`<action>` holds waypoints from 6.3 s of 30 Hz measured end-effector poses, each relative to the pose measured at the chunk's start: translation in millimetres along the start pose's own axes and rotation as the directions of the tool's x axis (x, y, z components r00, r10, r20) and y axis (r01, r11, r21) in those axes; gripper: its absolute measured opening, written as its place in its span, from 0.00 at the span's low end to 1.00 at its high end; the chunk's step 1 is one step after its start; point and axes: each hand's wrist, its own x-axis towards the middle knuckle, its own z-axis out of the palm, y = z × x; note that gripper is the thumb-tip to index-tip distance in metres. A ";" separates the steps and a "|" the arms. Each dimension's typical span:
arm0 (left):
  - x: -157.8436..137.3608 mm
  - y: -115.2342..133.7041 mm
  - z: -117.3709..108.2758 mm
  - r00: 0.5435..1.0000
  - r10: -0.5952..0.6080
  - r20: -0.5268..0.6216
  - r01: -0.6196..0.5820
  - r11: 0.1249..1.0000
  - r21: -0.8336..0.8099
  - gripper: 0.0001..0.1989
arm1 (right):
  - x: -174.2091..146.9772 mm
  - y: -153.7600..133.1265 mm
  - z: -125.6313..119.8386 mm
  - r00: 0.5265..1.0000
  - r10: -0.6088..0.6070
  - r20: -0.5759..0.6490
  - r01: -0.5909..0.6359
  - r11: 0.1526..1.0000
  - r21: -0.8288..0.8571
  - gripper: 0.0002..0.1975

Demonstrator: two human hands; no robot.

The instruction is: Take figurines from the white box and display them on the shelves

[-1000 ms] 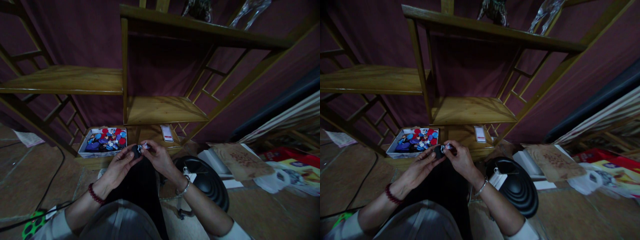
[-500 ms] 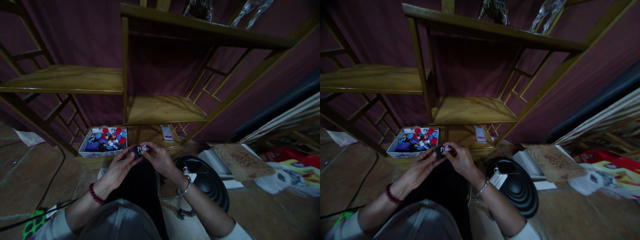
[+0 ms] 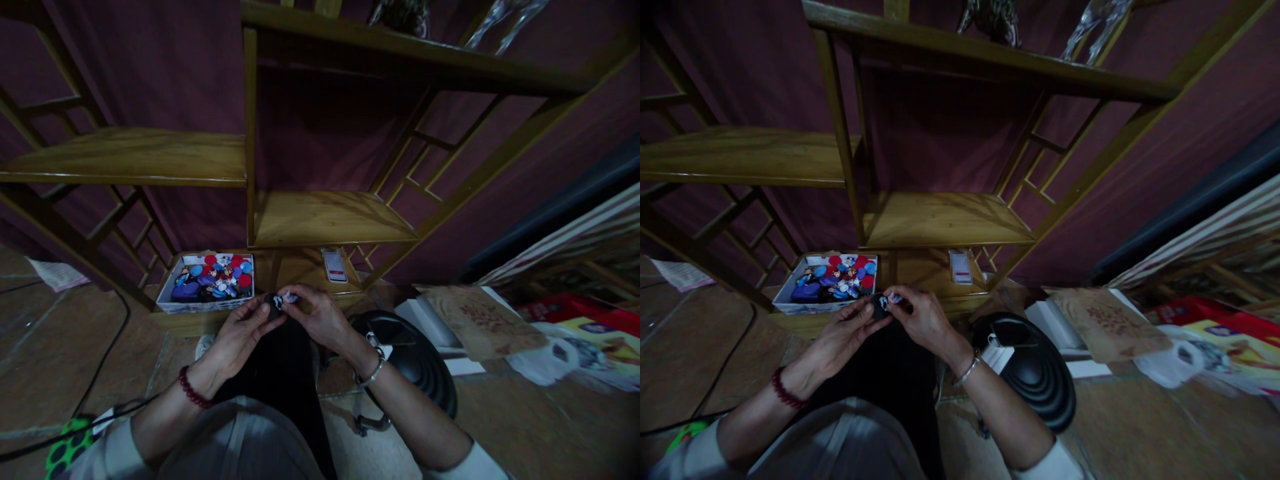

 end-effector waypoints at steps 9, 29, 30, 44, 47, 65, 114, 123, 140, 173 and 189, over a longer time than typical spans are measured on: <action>2.3 -2.3 0.2 1.000 -0.018 -0.001 0.018 1.000 0.010 0.07 | -0.7 -0.6 -3.3 0.996 -0.092 -0.002 0.092 0.992 -0.083 0.07; 2.2 -10.1 -4.2 0.997 0.049 0.066 -0.062 0.979 0.195 0.13 | -11.8 8.6 13.5 0.981 0.178 -0.071 -0.169 0.979 0.117 0.06; 2.4 -10.2 -4.3 0.997 0.048 0.060 -0.059 0.977 0.203 0.13 | -12.5 9.3 14.6 0.978 0.197 -0.073 -0.185 0.972 0.145 0.07; 3.4 -9.8 -6.0 0.997 -0.014 0.076 0.000 0.983 0.186 0.09 | -16.7 7.9 9.5 0.995 -0.072 -0.075 0.066 0.994 -0.085 0.07; 3.2 -9.1 -6.4 0.995 -0.024 0.093 0.007 0.983 0.185 0.09 | -16.1 11.0 8.3 0.988 -0.148 -0.046 0.142 0.983 -0.113 0.07; 5.3 -4.1 -3.3 0.996 0.075 0.042 -0.086 0.905 0.416 0.17 | -15.4 8.7 25.6 0.947 0.309 -0.090 -0.263 0.905 0.335 0.07; 11.2 -6.2 -6.2 0.978 0.166 0.130 -0.211 0.786 0.581 0.23 | -12.3 17.7 28.7 0.929 0.340 -0.145 -0.248 0.866 0.435 0.08; 7.8 -7.3 -2.6 0.983 0.151 0.107 -0.176 0.941 0.290 0.17 | -11.2 15.4 27.1 0.949 0.230 -0.215 -0.176 0.953 0.245 0.08; 8.5 -11.4 -4.1 0.990 0.102 0.100 -0.131 0.925 0.356 0.18 | -14.7 4.1 18.1 0.962 0.160 -0.219 -0.141 0.985 0.101 0.07; 22.1 -0.6 33.1 0.997 0.016 0.078 -0.002 0.985 -0.171 0.05 | 3.5 4.4 -2.8 0.944 0.102 -0.315 -0.119 0.992 -0.034 0.12; 27.3 2.2 42.9 0.996 0.042 0.081 -0.032 0.992 -0.126 0.04 | 9.1 0.4 -15.0 0.956 0.097 -0.276 -0.114 0.993 -0.044 0.17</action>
